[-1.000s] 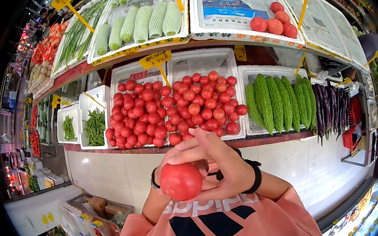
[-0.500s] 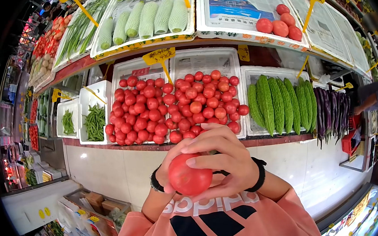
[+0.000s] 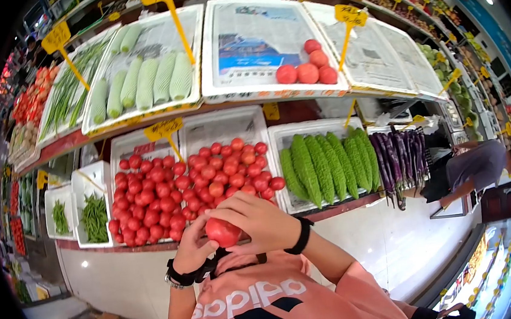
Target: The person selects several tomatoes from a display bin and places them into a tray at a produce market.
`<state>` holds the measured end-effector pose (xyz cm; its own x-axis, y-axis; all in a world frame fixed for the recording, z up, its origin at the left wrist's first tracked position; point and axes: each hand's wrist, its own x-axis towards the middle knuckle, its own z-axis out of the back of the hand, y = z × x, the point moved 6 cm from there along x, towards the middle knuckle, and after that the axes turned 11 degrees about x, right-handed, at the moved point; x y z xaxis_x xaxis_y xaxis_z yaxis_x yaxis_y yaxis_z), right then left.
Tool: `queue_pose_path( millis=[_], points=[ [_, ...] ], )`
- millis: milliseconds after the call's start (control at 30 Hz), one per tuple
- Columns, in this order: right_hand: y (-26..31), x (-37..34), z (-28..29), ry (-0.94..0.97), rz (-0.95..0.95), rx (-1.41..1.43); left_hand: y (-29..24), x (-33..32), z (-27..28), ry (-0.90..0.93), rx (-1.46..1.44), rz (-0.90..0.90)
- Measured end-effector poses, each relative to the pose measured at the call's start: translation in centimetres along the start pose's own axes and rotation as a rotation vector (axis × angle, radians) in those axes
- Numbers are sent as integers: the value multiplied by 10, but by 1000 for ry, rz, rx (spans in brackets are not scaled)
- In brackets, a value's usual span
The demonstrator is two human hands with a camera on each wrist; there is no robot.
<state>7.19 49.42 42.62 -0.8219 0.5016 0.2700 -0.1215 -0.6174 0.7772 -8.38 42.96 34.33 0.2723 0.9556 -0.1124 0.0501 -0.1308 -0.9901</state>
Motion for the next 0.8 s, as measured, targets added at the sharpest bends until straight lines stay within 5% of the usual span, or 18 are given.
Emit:
queue_pose_path(
  millis=[133,267,333,400,467,533,733,800],
  points=[
    [-46,-5,-4,-33,-33,20,29,6,6,34,327,78],
    [-93,-6,31,-65,-65,102,96,-9,42,-399,409,125],
    [-116,-8,76,-189,-214,133,130,-26,67,-499,437,195],
    [-128,-5,136,-378,-96,35,156,-47,83,-501,528,273],
    [-159,-6,191,-531,-230,48,175,-72,86,-458,511,323],
    [-181,4,247,-647,-120,-129,184,-100,88,-435,711,533],
    [-289,0,363,-693,-237,-279,294,-213,94,-777,616,629],
    [-322,-21,403,-725,-187,-296,360,-282,79,-916,329,699]
  ],
)
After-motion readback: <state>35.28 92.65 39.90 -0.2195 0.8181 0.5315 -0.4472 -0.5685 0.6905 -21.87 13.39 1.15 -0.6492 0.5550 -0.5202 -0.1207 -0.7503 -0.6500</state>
